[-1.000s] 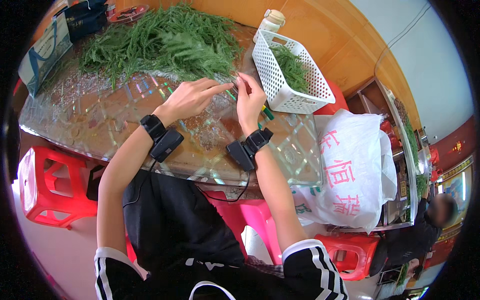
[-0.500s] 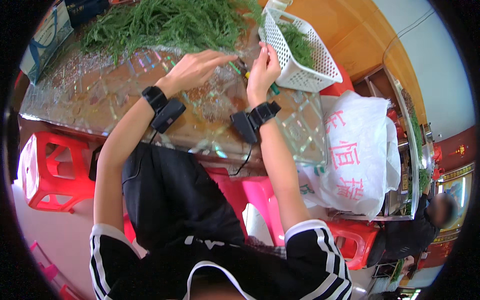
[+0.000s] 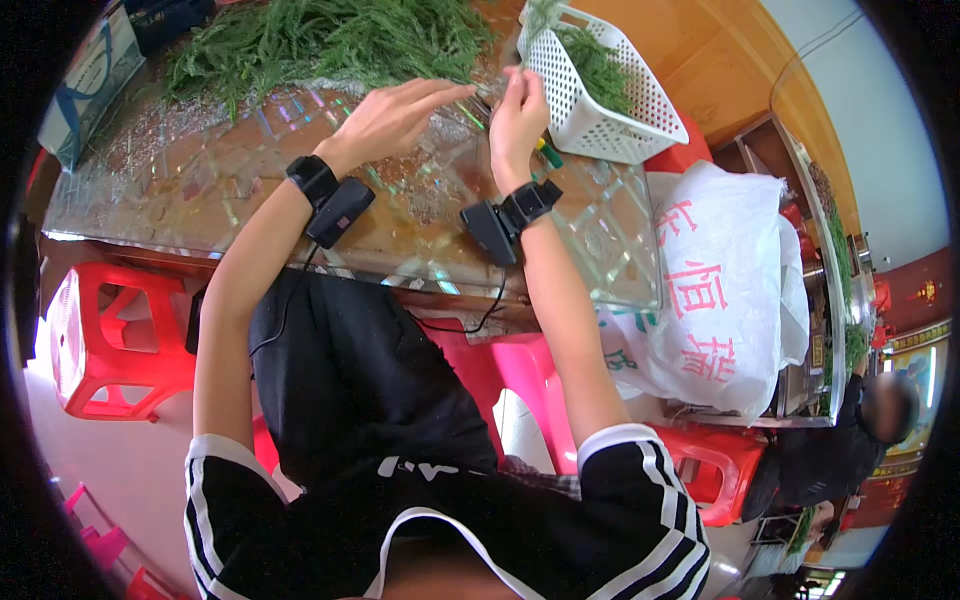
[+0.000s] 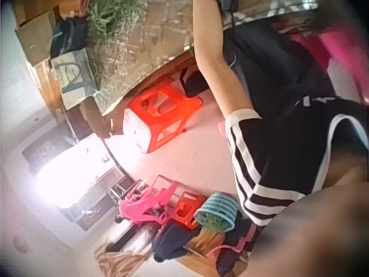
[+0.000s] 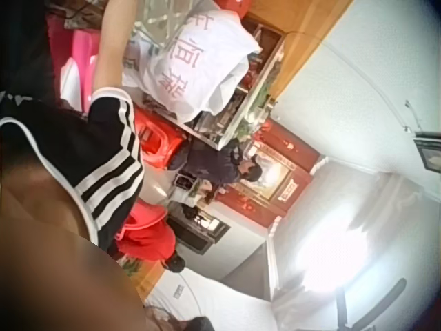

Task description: Picking leaves from plant stems and placing them into a white plastic basket.

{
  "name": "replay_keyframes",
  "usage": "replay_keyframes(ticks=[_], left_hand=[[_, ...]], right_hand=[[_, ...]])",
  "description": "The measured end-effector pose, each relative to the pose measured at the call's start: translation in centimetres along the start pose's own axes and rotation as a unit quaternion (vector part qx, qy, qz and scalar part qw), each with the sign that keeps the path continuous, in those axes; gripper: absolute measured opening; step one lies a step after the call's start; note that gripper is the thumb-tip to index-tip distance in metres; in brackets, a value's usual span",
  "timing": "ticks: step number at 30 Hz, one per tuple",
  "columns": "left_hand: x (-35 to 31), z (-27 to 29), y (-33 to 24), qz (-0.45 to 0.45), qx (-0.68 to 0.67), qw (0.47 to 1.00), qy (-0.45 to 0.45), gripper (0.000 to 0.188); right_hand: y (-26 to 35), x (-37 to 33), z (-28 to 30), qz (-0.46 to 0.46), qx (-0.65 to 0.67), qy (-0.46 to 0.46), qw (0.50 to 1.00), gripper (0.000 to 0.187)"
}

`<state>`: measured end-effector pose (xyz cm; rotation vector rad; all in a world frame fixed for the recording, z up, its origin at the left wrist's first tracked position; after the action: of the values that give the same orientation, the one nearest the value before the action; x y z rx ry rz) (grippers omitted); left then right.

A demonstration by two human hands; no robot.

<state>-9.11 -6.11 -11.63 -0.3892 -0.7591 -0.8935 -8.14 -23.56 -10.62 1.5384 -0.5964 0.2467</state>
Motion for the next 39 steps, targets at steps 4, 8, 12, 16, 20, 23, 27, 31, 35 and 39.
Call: replay_keyframes(ticks=[4, 8, 12, 16, 20, 23, 27, 31, 35, 39], left_hand=[[0.1, 0.3, 0.1, 0.000, -0.036, 0.999, -0.005, 0.058], [-0.4, 0.4, -0.4, -0.011, -0.033, 0.999, -0.005, 0.059], [-0.5, 1.0, -0.8, -0.011, -0.011, 1.000, 0.012, 0.061], [0.2, 1.1, -1.3, -0.008, -0.016, 1.000, -0.001, 0.064], [0.5, 1.0, -1.2, -0.004, 0.005, 1.000, 0.008, 0.067], [0.4, 0.8, -0.9, 0.007, 0.003, 1.000, 0.016, 0.068], [0.1, 1.2, -0.9, 0.027, 0.012, 0.999, 0.028, 0.068], [0.7, 1.2, -1.1, 0.034, -0.019, 0.999, 0.031, 0.067], [0.3, 1.2, -1.1, 0.024, -0.003, 0.999, 0.024, 0.064], [0.5, 1.2, -0.9, 0.023, -0.005, 1.000, 0.020, 0.060]], right_hand=[[-4.1, 0.4, 0.1, 0.100, -0.294, 0.122, 0.943, 0.016], [-3.9, -1.0, -0.2, 0.034, -0.224, 0.109, 0.968, 0.016], [-2.1, -1.9, -0.6, 0.000, -0.106, 0.103, 0.989, 0.015], [0.5, -2.5, -0.6, -0.054, 0.012, 0.109, 0.992, 0.011], [0.3, -2.4, -0.8, -0.061, 0.058, 0.112, 0.990, 0.010], [0.0, -2.7, -1.1, -0.079, 0.090, 0.127, 0.985, 0.009], [0.3, -3.4, -2.0, -0.084, 0.071, 0.159, 0.981, 0.006], [0.1, -2.9, -1.3, -0.108, 0.119, 0.149, 0.976, 0.008], [0.1, -3.0, -1.6, -0.120, 0.154, 0.132, 0.972, 0.011], [-0.1, -2.9, -1.6, -0.136, 0.125, 0.131, 0.974, 0.013]])
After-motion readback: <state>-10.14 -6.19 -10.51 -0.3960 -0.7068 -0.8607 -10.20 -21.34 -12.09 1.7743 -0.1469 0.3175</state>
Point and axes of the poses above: each hand's wrist, its own x-axis towards the middle knuckle, its own z-axis out of the back of the hand, y = z × x, the point moved 1 cm from there along x, towards the middle knuckle, and after that the axes turned 2 degrees about y, right-handed, at the moved point
